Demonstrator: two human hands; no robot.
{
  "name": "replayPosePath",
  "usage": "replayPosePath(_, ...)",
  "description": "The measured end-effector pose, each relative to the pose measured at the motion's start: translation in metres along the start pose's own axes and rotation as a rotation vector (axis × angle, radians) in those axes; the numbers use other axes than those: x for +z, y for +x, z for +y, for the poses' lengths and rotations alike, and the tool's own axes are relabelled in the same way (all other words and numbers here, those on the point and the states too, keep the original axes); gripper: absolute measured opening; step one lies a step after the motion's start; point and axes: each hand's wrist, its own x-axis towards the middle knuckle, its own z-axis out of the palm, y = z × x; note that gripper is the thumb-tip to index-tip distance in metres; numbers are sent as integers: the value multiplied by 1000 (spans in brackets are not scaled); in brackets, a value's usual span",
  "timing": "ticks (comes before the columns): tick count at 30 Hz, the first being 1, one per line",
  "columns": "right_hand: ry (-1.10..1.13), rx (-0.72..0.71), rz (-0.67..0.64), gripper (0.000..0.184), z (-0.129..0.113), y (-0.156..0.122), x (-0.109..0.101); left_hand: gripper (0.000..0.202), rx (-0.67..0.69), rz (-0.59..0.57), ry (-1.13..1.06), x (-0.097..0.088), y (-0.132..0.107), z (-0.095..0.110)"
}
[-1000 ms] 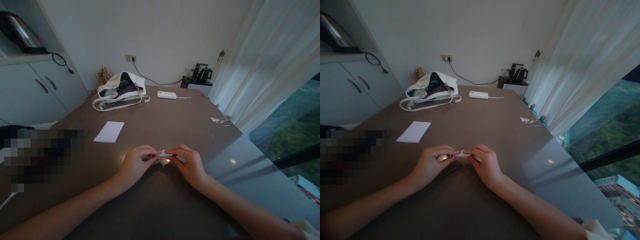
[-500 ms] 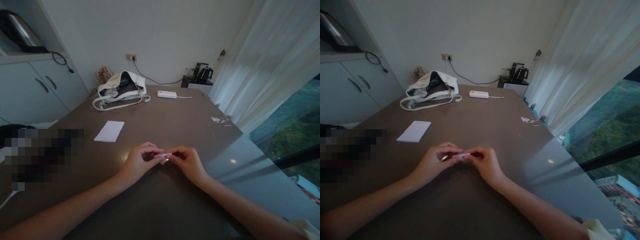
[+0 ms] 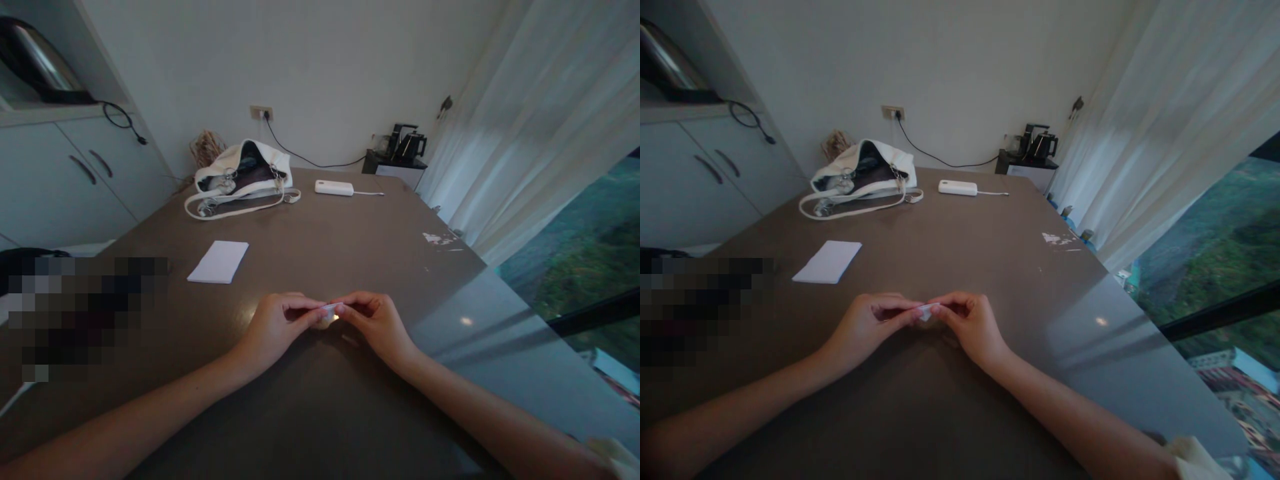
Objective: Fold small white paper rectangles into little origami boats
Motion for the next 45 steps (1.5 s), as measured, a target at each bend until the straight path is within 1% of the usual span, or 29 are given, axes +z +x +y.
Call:
replayPosePath(4, -7, -23, -3, 18, -1, 0, 0, 20, -54, -41, -106, 1, 0, -1)
replayPosePath(9, -52, -35, 0, 17, -1, 0, 0, 19, -80, -76, -145, 0, 1, 0)
replayPosePath(14, -53, -15, -25, 19, -2, -1, 1, 18, -98, -96, -207, 0, 3, 1)
replayPosePath(18, -79, 12, -48, 21, -4, -3, 2, 17, -148, -121, -278, 3, 4, 1)
replayPosePath(22, -125, 34, -50, 23, -5, -3, 2, 18, -200, -136, -258, 6, 3, 1)
replayPosePath(26, -79, 74, -75, 25, -5, -1, 2, 19, -206, -145, -220, 6, 3, 2)
replayPosePath(30, -58, 111, -98, 29, -3, -1, 2, 20, -204, -158, -283, 5, 3, 3)
replayPosePath(35, -112, 49, -75, 29, -3, -1, 0, 22, -237, -187, -325, 6, 2, 0)
replayPosePath(37, -145, 37, -48, 28, -3, 0, -1, 23, -258, -199, -310, 5, 2, -2)
replayPosePath(39, -158, 37, -15, 27, -3, 1, -3, 25, -256, -206, -249, 5, 2, -3)
replayPosePath(42, -131, 45, 15, 28, -2, 3, -4, 29, -204, -191, -131, 5, 1, -2)
replayPosePath(45, -90, 65, 10, 30, -3, 3, -3, 29, -165, -176, -91, 5, 0, 1)
